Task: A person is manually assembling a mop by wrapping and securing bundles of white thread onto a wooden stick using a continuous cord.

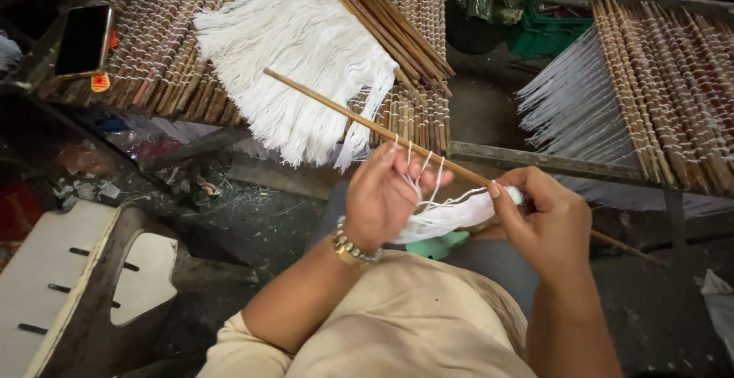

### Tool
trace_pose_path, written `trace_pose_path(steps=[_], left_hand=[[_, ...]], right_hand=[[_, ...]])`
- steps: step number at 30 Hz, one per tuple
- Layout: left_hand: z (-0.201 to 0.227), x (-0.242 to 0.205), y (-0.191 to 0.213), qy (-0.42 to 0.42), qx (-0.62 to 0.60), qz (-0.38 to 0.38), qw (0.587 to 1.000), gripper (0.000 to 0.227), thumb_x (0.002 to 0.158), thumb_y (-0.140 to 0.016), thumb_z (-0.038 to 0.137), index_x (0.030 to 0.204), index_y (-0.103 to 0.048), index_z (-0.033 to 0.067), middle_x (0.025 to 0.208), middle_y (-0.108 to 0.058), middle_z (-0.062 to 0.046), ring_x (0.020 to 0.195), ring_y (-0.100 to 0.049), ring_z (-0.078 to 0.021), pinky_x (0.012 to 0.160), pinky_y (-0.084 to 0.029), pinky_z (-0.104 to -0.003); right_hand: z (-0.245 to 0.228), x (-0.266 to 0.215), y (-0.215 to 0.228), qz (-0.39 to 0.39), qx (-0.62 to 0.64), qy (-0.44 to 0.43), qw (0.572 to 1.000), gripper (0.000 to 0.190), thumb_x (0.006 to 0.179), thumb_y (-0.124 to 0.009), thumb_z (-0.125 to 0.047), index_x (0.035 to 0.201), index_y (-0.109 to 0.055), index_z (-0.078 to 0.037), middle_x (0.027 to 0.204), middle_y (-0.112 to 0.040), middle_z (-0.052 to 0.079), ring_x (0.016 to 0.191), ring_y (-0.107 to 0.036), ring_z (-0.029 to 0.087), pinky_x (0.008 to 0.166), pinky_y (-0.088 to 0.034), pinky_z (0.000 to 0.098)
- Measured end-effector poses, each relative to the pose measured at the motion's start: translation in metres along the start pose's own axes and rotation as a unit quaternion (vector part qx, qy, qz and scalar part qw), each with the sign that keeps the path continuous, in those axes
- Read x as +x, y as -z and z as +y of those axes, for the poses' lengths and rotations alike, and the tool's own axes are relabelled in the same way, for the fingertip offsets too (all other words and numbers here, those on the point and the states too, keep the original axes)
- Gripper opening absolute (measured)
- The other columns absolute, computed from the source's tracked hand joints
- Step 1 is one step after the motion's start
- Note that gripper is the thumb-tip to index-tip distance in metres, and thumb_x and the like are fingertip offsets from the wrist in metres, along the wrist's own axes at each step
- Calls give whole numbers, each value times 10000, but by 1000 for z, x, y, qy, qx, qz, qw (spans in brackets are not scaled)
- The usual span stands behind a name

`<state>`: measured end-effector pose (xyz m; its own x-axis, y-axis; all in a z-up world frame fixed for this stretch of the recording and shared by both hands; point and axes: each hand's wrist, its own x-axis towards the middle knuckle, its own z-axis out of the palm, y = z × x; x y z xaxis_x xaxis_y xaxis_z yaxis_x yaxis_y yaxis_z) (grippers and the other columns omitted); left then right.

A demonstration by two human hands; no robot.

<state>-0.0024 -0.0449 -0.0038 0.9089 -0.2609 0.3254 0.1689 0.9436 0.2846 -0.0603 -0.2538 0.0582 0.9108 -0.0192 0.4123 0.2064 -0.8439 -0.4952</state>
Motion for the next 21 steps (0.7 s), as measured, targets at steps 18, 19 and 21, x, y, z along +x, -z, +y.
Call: trace_pose_path(steps=[18, 19, 21], left_hand=[[27, 13, -9, -120, -167, 141, 968, 143, 1032, -545, 264, 925, -555, 170, 694, -488, 36, 565, -425, -84, 524, -371, -221], [29, 13, -8, -121, -168, 141, 968, 143, 1032, -545, 264, 925, -555, 170, 694, -488, 36, 565, -425, -84, 524, -371, -221], [31, 13, -7, -122, -186, 121, 967, 152, 1045, -531, 267, 932, -553, 168, 705, -461, 39, 580, -417, -88, 547, -377, -227]], right_hand=[[18, 2, 0, 15, -122, -47, 991, 140, 996, -750, -399, 971, -752, -261, 699, -608, -41, 722, -604, 146, 713, -435, 331], [21, 3, 0, 15, -123, -45, 991, 140, 996, -750, -399, 971, -752, -261, 699, -608, -41, 722, -604, 146, 713, -435, 331], [28, 5, 0, 36, -165, 29, 985, 162, 1047, -761, -374, 1055, -752, -213, 775, -577, -19, 744, -582, 188, 683, -434, 375]])
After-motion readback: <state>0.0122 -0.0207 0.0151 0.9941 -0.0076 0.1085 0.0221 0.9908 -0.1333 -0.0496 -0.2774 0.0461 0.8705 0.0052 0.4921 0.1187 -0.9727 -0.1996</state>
